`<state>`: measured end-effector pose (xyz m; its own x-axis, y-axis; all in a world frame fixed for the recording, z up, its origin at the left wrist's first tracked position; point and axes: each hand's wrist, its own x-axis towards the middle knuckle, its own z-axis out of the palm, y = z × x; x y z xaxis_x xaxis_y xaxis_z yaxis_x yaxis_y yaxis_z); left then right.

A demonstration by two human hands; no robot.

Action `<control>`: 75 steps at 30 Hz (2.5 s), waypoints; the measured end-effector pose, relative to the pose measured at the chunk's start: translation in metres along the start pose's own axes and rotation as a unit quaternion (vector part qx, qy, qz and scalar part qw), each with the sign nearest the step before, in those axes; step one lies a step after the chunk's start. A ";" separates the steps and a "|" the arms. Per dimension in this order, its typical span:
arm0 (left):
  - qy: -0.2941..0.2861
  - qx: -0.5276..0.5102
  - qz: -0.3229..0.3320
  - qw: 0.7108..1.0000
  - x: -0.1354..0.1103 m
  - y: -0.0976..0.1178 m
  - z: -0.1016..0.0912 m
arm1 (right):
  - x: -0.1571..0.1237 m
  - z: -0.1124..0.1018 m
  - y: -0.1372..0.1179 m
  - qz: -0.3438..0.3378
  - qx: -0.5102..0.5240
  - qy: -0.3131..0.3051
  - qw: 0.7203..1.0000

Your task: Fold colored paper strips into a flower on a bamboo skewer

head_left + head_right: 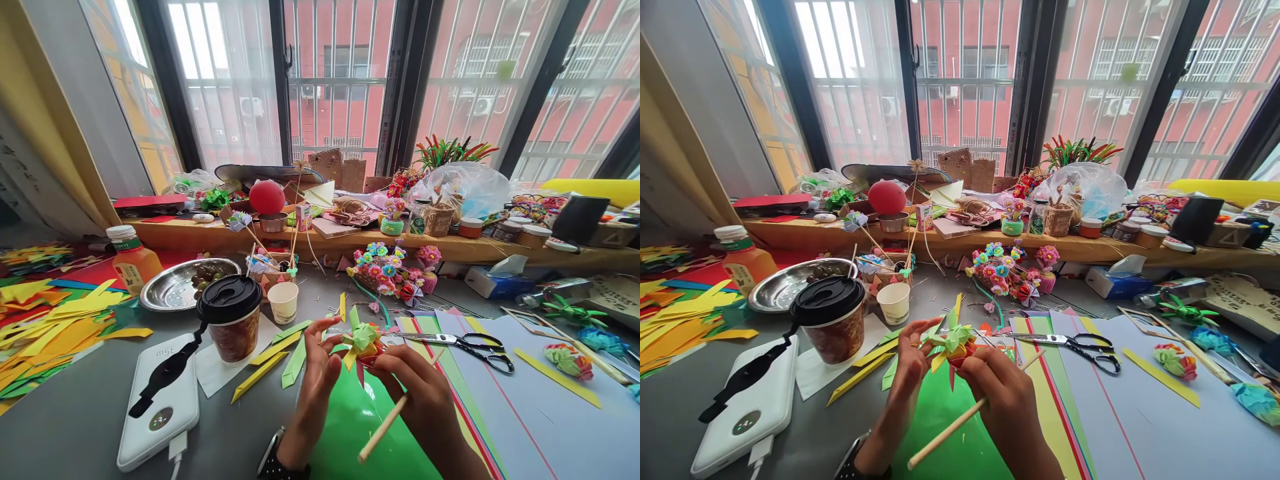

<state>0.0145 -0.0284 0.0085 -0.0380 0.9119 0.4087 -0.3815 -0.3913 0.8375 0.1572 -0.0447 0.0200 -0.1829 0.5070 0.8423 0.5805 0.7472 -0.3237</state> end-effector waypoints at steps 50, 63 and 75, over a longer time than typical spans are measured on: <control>-0.010 -0.160 -0.264 0.951 0.004 0.014 0.002 | -0.004 0.010 -0.002 0.024 -0.036 -0.024 0.999; 0.058 -0.146 -0.312 0.937 0.006 0.009 0.005 | 0.005 0.001 -0.006 0.115 0.078 -0.147 0.979; 0.071 -0.195 -0.348 0.914 0.007 -0.001 -0.003 | 0.006 -0.001 0.000 0.149 0.121 -0.189 0.963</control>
<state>0.0120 -0.0213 0.0095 0.2300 0.9411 -0.2480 -0.6586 0.3381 0.6723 0.1568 -0.0420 0.0255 -0.3387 0.8004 0.4945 0.4589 0.5994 -0.6559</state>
